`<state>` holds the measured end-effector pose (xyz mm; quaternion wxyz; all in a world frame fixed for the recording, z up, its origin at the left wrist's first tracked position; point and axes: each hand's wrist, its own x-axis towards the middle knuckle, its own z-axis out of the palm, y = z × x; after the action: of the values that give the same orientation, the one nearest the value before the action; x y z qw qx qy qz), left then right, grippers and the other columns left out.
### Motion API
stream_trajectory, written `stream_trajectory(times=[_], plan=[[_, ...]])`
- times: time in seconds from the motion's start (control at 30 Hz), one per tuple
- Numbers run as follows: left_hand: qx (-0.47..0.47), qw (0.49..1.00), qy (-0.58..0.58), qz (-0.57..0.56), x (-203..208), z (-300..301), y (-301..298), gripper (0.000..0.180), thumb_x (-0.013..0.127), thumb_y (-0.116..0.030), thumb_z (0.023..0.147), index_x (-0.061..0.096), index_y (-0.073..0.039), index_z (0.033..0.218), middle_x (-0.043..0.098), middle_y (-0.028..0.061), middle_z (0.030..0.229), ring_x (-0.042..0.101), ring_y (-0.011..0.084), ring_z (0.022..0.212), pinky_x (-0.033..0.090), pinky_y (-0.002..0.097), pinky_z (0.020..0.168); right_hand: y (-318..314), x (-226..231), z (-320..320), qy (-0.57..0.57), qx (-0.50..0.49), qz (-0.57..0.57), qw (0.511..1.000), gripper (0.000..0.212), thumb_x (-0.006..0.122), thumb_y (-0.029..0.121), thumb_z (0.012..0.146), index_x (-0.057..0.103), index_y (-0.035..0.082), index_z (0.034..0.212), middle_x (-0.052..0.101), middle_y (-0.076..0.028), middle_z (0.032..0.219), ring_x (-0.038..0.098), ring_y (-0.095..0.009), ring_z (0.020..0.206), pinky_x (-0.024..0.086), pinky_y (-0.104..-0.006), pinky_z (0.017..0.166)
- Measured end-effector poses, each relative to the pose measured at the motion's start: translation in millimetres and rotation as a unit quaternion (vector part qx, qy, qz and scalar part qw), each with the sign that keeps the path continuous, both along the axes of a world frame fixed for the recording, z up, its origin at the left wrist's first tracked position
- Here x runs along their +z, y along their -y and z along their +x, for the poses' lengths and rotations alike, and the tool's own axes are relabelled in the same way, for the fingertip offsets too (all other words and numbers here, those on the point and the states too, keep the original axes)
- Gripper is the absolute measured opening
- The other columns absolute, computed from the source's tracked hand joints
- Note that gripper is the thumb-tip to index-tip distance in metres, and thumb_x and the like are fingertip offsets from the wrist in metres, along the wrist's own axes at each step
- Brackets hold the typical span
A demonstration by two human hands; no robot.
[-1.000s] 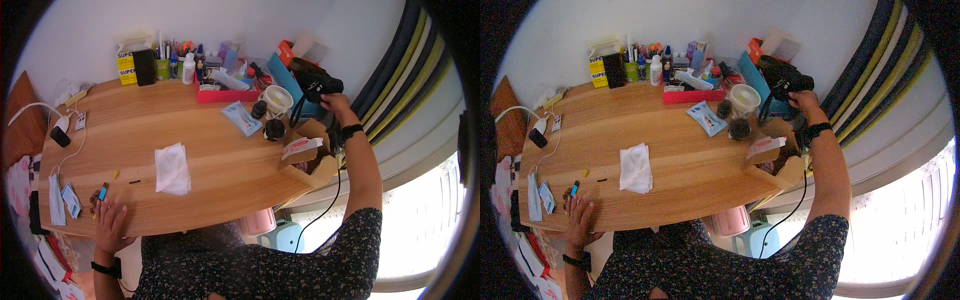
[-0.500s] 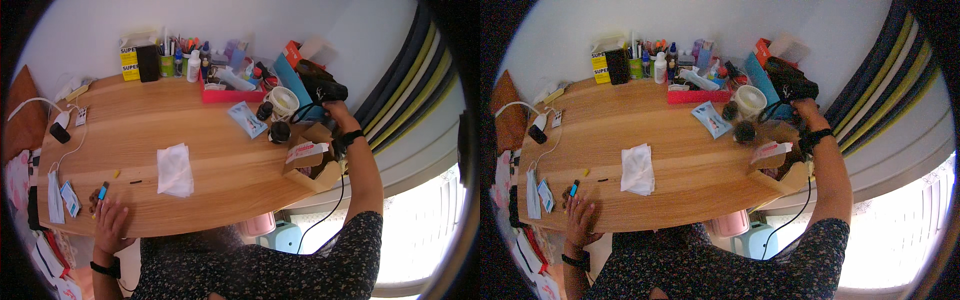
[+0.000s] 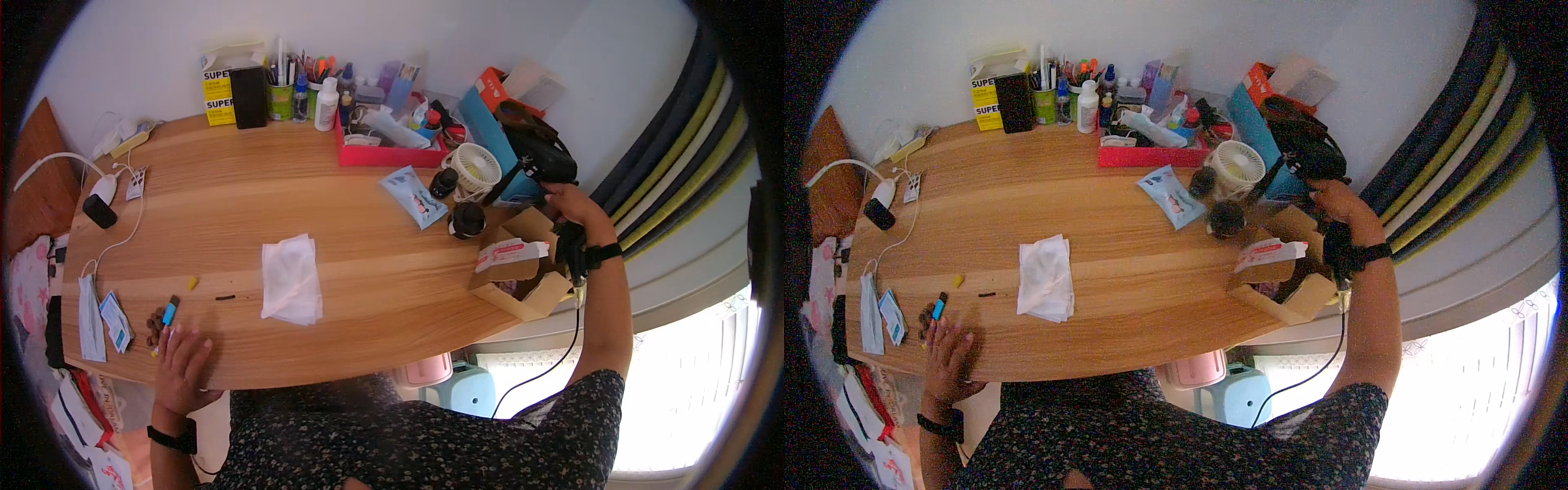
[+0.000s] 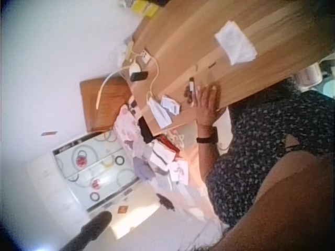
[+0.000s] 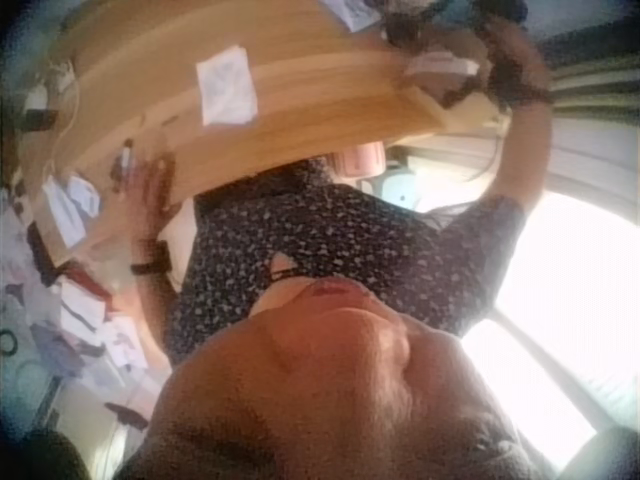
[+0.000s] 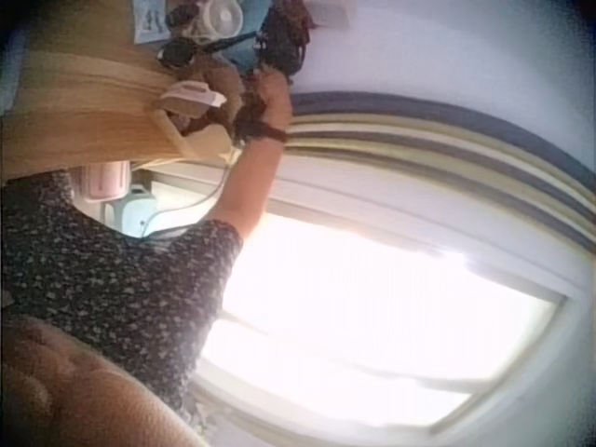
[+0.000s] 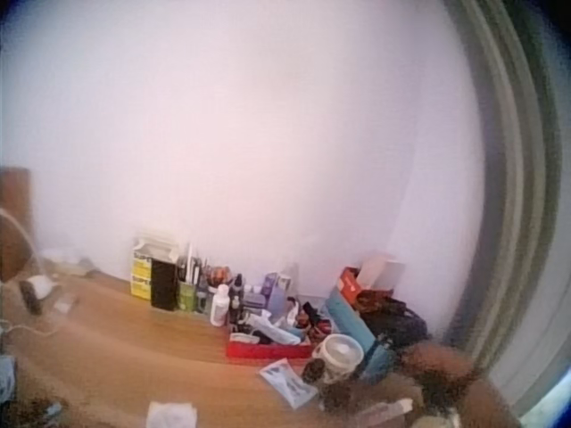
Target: The person picks up and discards items from a desk, wipes the desk surface with a cloth, and adjusts a desk lamp.
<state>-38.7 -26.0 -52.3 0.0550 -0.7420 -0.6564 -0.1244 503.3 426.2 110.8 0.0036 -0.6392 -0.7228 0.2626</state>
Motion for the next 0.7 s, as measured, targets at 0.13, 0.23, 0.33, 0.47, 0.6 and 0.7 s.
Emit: stream_trajectory(times=[0.13, 0.23, 0.33, 0.47, 0.6, 0.7], plan=[[0.004, 1.000, 0.008, -0.004, 1, -4, 6, 0.077, 0.077, -0.036, 0.055, 0.050, -0.013, 0.123, 0.047, 0.0118, 0.128, 0.036, 0.0363, 0.126, 0.022, 0.0564, 0.107, -2, 2, -10, 0.109, 0.036, 0.008, 0.993, 0.048, 0.050, 0.017, 0.090, 0.039, 0.006, 0.135, 0.062, -0.013, 0.095, 0.058, -0.020, 0.073, 0.050, -0.0332, 0.059], [0.015, 0.999, 0.028, -0.041, 8, -2, 5, 0.079, 0.079, -0.034, 0.051, 0.051, -0.014, 0.123, 0.047, 0.0111, 0.128, 0.038, 0.0358, 0.125, 0.021, 0.0553, 0.107, 23, 20, -58, 0.202, 0.054, -0.005, 0.978, 0.050, 0.055, 0.021, 0.084, 0.044, 0.008, 0.131, 0.054, -0.018, 0.124, 0.054, -0.035, 0.109, 0.042, -0.0392, 0.092], [-0.010, 0.999, 0.044, -0.016, 5, -1, -2, 0.076, 0.077, -0.037, 0.055, 0.051, -0.014, 0.123, 0.048, 0.0104, 0.128, 0.040, 0.0347, 0.123, 0.021, 0.0530, 0.108, 14, 3, -32, 0.225, 0.098, 0.050, 0.968, 0.053, 0.056, 0.019, 0.082, 0.042, 0.007, 0.132, 0.051, -0.019, 0.127, 0.051, -0.036, 0.113, 0.041, -0.0397, 0.094], [-0.013, 0.999, 0.033, -0.007, 11, 0, 0, 0.073, 0.075, -0.039, 0.059, 0.051, -0.014, 0.123, 0.047, 0.0105, 0.128, 0.040, 0.0340, 0.123, 0.021, 0.0525, 0.108, 6, 3, -28, 0.247, 0.091, 0.029, 0.964, 0.061, 0.060, 0.020, 0.077, 0.040, 0.009, 0.134, 0.049, -0.020, 0.129, 0.048, -0.034, 0.117, 0.039, -0.0392, 0.097], [-0.012, 0.999, 0.029, -0.008, 7, -3, 2, 0.075, 0.075, -0.039, 0.058, 0.050, -0.014, 0.125, 0.046, 0.0101, 0.129, 0.039, 0.0331, 0.125, 0.021, 0.0522, 0.108, -5, -5, -29, 0.273, 0.122, 0.069, 0.952, 0.065, 0.062, 0.019, 0.073, 0.040, 0.009, 0.134, 0.050, -0.019, 0.129, 0.050, -0.035, 0.115, 0.040, -0.0390, 0.096], [-0.010, 0.999, 0.032, -0.014, 9, -2, -1, 0.078, 0.076, -0.037, 0.056, 0.050, -0.014, 0.126, 0.046, 0.0098, 0.130, 0.038, 0.0325, 0.126, 0.021, 0.0524, 0.108, 2, 5, -40, 0.272, 0.097, 0.015, 0.957, 0.070, 0.059, 0.022, 0.077, 0.030, 0.005, 0.139, 0.040, -0.023, 0.135, 0.044, -0.036, 0.120, 0.039, -0.0415, 0.096]])
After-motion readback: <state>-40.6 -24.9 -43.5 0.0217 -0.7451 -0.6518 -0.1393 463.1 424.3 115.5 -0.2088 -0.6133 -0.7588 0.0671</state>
